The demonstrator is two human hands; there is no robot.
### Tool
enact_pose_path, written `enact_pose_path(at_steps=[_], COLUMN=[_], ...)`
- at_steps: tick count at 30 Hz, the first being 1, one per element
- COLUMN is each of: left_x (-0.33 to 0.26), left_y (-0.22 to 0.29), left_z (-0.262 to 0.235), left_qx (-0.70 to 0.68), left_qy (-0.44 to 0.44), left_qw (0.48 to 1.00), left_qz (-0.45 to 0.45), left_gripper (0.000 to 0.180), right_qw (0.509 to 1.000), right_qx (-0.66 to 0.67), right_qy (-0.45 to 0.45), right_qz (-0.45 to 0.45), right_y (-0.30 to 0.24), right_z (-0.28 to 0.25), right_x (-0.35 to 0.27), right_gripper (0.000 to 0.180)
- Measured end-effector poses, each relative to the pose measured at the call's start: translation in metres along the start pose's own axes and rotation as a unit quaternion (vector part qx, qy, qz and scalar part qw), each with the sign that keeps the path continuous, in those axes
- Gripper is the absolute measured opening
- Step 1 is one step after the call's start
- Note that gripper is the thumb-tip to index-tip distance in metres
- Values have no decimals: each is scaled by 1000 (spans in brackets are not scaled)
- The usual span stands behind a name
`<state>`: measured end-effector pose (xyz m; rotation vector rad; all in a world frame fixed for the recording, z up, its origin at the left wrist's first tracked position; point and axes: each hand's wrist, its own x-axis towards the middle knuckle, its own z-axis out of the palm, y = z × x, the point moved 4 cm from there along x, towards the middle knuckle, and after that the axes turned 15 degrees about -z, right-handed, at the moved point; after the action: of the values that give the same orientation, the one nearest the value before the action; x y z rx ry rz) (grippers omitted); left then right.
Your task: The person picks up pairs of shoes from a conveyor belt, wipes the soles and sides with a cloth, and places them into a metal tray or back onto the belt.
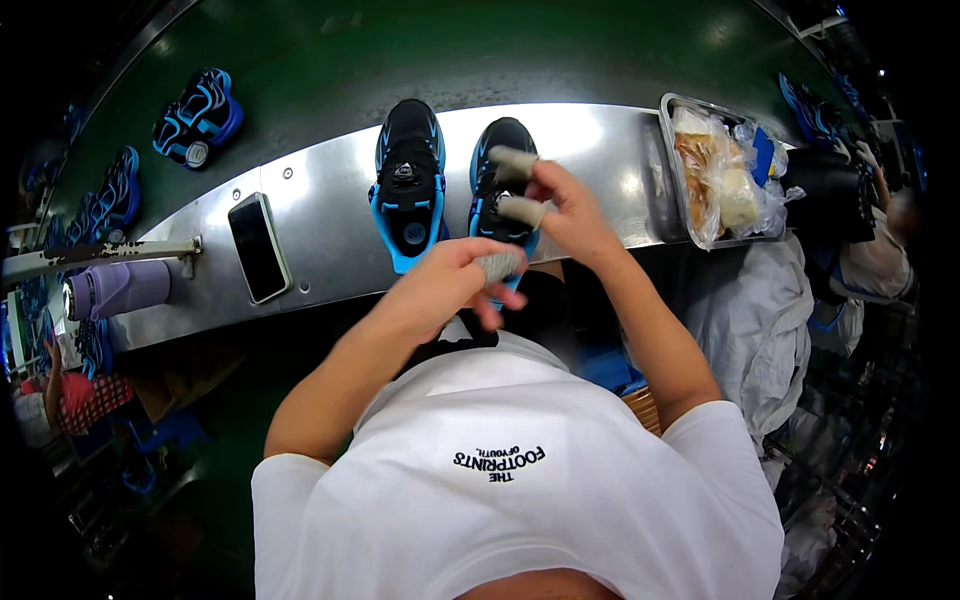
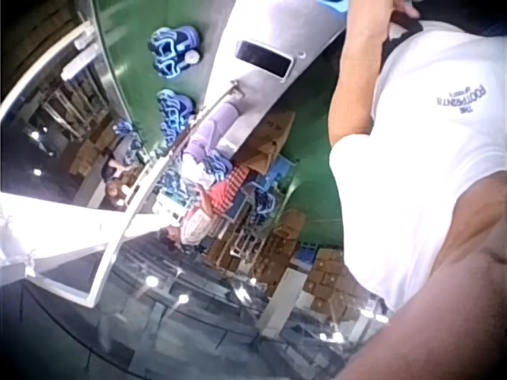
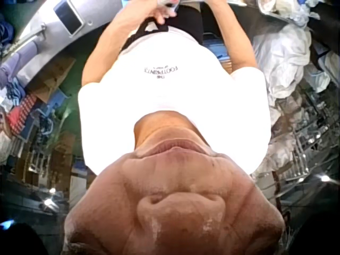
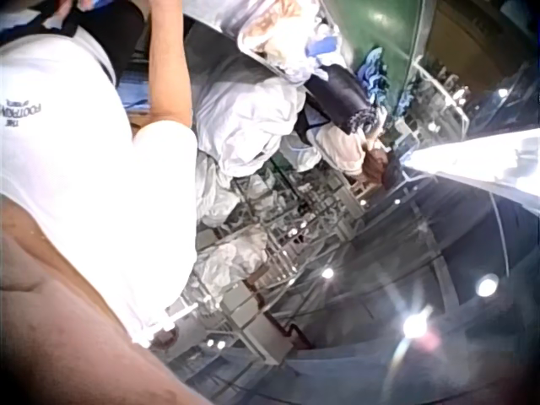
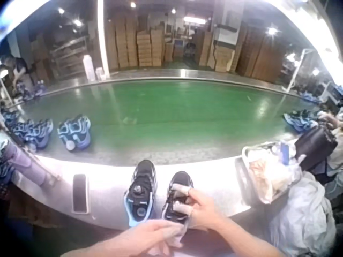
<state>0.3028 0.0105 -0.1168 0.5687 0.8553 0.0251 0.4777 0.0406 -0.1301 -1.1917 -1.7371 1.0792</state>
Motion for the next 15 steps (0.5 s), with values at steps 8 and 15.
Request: enact_pose_path(at_steps=[8, 15], left_x=[-7, -2], left_y=[57, 59], left_z=[-84, -92], left_qx=[346, 298], left_qy=[422, 328], left_qw=[788, 858], left_qz=[287, 260], left_gripper=[34, 42], right_qw=[997, 992], right_qx=[21, 60], right_qy=[77, 101], right_qz=[25, 52], right_y=[21, 23], right_z=[-13, -18], right_x=[14, 19], right_gripper=[43, 41])
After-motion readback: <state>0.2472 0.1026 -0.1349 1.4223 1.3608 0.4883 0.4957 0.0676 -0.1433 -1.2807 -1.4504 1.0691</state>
